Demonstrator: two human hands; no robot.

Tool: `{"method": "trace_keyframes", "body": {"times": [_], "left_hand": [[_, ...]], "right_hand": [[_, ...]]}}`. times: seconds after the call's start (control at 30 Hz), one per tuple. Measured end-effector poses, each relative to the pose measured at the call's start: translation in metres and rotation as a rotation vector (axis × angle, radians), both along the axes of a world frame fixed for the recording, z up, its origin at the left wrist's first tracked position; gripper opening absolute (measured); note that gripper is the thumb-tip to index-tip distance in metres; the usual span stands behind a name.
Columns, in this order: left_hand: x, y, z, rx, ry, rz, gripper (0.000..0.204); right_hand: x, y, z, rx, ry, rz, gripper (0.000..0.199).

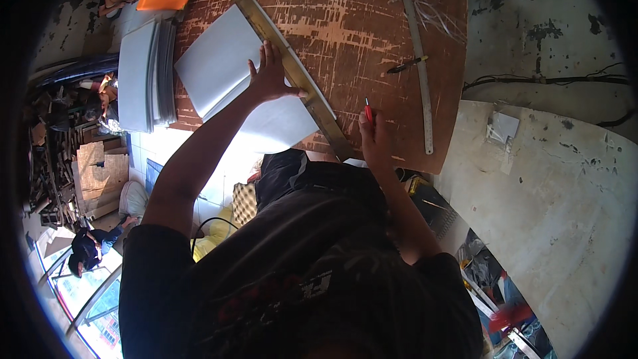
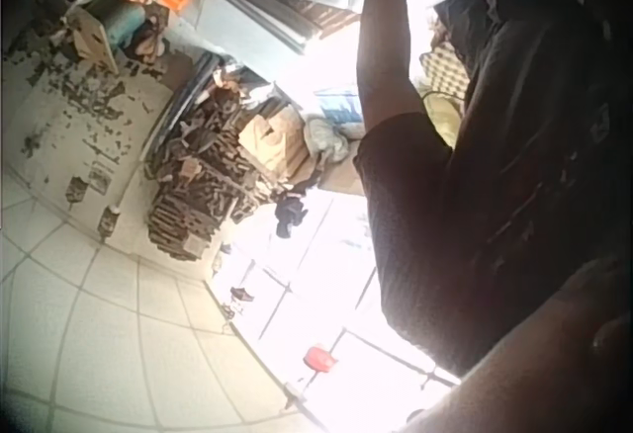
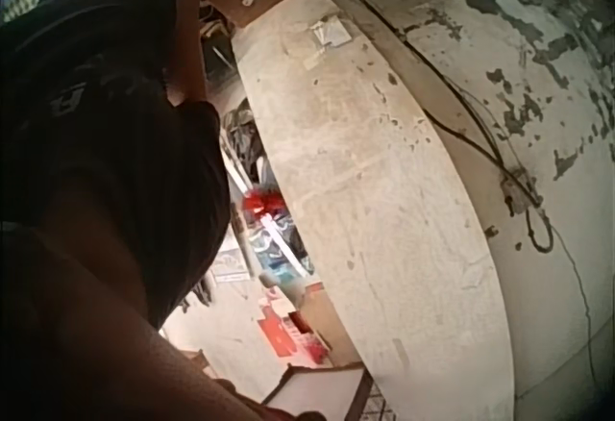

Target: The person draws lines on white plastic sheets using a ruler and a marker, and cuts one of the sheets with shears.

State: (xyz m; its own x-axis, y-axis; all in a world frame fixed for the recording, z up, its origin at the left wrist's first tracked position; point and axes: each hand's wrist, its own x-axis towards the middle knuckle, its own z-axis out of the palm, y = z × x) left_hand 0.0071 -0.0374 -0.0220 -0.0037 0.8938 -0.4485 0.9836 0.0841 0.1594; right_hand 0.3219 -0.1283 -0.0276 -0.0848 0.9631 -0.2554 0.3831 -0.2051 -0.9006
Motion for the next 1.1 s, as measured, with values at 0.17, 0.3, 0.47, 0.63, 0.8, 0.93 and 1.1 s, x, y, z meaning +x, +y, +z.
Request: {"method": "trace_keyframes", "body": {"times": [0.17, 0.3, 0.47, 0.63, 0.8, 0.93, 1.1], "left_hand": [[0.005, -0.002, -0.003, -0.004, 0.039, 0.018, 0.165], [0.007, -0.003, 0.0, 0.019, 0.038, 0.029, 0.165], [0.006, -0.006, 0.0, 0.051, 0.042, 0.025, 0.164], [0.008, -0.003, 0.004, 0.025, 0.041, 0.046, 0.165], [0.008, -0.004, 0.003, 0.021, 0.045, 0.055, 0.165], [0.008, -0.004, 0.004, 0.003, 0.032, 0.075, 0.164], [0.011, -0.001, 0.008, -0.016, 0.006, 0.08, 0.161]], "right_hand": [[-0.005, 0.006, -0.002, -0.092, 0.098, 0.041, 0.028], [-0.018, 0.015, 0.001, -0.216, 0.173, 0.095, 0.027], [-0.034, 0.035, 0.021, -0.245, 0.175, 0.193, 0.026], [-0.058, 0.059, 0.014, -0.16, 0.054, 0.267, 0.024], [-0.092, 0.082, 0.005, 0.153, -0.523, 0.502, 0.023], [-0.127, 0.098, 0.018, 0.159, -0.678, 0.535, 0.025], [-0.149, 0.118, 0.008, 0.209, -0.581, 0.594, 0.027]]}}
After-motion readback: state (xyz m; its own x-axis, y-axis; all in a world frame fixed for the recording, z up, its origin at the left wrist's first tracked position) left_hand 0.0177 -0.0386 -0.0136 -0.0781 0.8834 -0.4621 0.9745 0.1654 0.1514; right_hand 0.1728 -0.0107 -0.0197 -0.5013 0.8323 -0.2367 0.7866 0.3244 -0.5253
